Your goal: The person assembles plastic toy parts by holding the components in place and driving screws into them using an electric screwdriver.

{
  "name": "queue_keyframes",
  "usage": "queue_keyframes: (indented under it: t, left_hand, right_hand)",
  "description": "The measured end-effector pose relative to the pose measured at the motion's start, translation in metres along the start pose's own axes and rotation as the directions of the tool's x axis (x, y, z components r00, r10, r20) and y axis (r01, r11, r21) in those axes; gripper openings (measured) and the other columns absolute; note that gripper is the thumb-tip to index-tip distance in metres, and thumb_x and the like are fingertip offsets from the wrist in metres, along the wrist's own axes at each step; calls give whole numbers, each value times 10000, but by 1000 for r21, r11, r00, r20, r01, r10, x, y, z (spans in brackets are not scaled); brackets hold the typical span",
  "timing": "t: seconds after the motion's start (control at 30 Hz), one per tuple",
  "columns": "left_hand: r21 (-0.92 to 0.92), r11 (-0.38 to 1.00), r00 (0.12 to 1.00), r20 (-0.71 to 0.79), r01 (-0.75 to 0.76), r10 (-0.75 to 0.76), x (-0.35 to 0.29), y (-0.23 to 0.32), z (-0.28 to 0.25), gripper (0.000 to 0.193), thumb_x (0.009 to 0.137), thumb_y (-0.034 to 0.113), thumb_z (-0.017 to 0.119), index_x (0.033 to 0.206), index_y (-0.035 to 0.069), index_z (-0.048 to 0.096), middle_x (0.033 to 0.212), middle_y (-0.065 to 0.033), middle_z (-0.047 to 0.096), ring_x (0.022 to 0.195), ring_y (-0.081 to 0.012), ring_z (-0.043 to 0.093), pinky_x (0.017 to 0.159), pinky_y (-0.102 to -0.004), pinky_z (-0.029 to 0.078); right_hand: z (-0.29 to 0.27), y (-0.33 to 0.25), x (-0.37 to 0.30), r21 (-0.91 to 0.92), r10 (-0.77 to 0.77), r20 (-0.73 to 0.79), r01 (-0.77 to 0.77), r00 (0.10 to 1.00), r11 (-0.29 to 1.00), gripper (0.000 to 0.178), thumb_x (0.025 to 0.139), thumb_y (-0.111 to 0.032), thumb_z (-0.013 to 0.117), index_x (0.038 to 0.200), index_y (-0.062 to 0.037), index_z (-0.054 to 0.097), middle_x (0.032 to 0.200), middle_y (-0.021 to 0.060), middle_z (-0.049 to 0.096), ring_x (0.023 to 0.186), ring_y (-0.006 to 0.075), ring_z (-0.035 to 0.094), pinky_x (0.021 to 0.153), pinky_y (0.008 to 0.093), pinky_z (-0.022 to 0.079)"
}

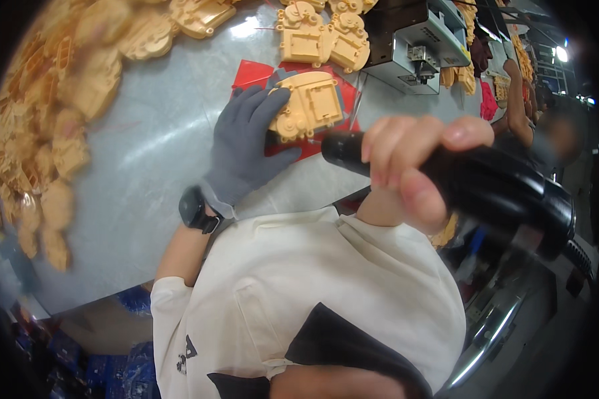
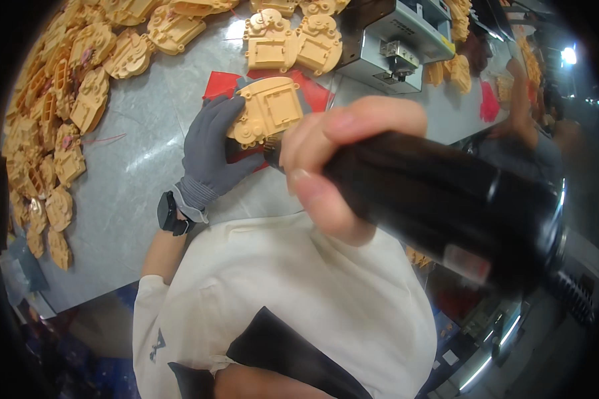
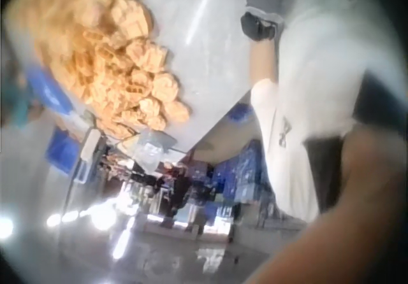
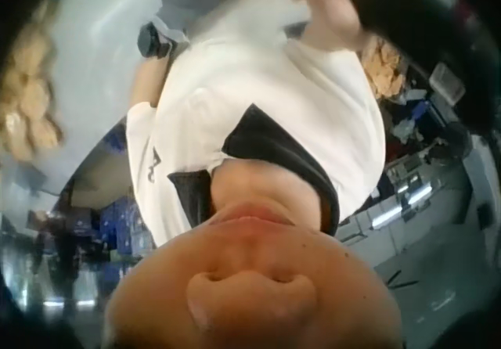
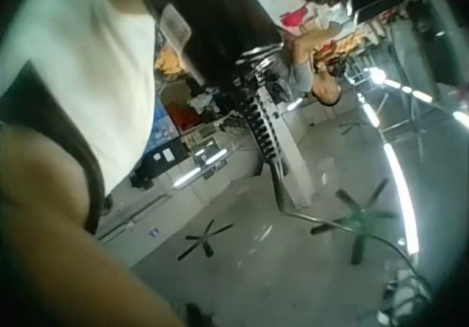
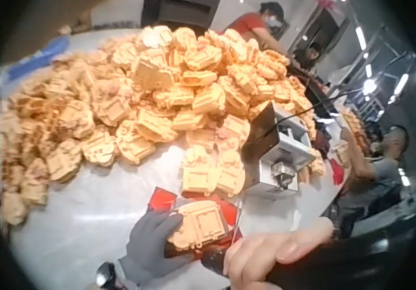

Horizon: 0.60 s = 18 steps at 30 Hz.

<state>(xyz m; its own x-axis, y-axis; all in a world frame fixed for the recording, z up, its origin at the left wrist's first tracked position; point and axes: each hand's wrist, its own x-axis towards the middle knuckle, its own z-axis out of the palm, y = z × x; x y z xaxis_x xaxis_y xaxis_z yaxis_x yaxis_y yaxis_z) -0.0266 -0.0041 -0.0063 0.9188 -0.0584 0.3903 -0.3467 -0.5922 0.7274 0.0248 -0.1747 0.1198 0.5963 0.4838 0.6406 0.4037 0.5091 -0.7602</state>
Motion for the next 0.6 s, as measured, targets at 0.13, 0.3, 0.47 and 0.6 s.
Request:
queue_keyframes:
  t: [0.13, 0.3, 0.47, 0.6]
  left_hand:
    - [-41, 999, 1000, 5, 7, -7, -2, -1, 0, 826, 537, 201, 830, 1263, 83, 455, 1230, -133, 533, 1140, -365, 495, 982, -462, 396]
    - [-26, 1000, 1000, -4, -5, 5, -5, 1, -1, 819, 546, 233, 827, 1263, 90, 459, 1224, -111, 539, 1141, -354, 487, 984, -466, 394]
    - [-34, 999, 1000, -17, -5, 4, -7, -3, -1, 810, 561, 275, 822, 1265, 96, 465, 1220, -110, 543, 1129, -349, 493, 991, -481, 383]
    - [-53, 999, 1000, -24, -1, 0, -5, -4, -2, 793, 578, 311, 811, 1265, 102, 474, 1206, -109, 552, 1118, -348, 497, 997, -490, 374]
  right_hand:
    - [8, 5, 3, -54, 114, 4, -113, 993, 992, 462, 775, 3, 522, 1199, -70, 354, 660, 65, 479, 533, 179, 484, 604, 362, 418]
    - [26, 17, -2, -150, 211, -156, -235, 965, 960, 444, 754, 21, 524, 1164, -48, 369, 634, 73, 480, 495, 179, 473, 568, 363, 425]
    - [25, 27, 0, -113, 201, -118, -214, 973, 970, 415, 739, 102, 554, 1062, -33, 329, 659, 82, 525, 552, 158, 520, 579, 294, 471]
    - [29, 31, 6, -133, 225, -142, -244, 964, 961, 372, 750, 25, 537, 1084, -42, 390, 619, 82, 481, 476, 182, 476, 556, 363, 433]
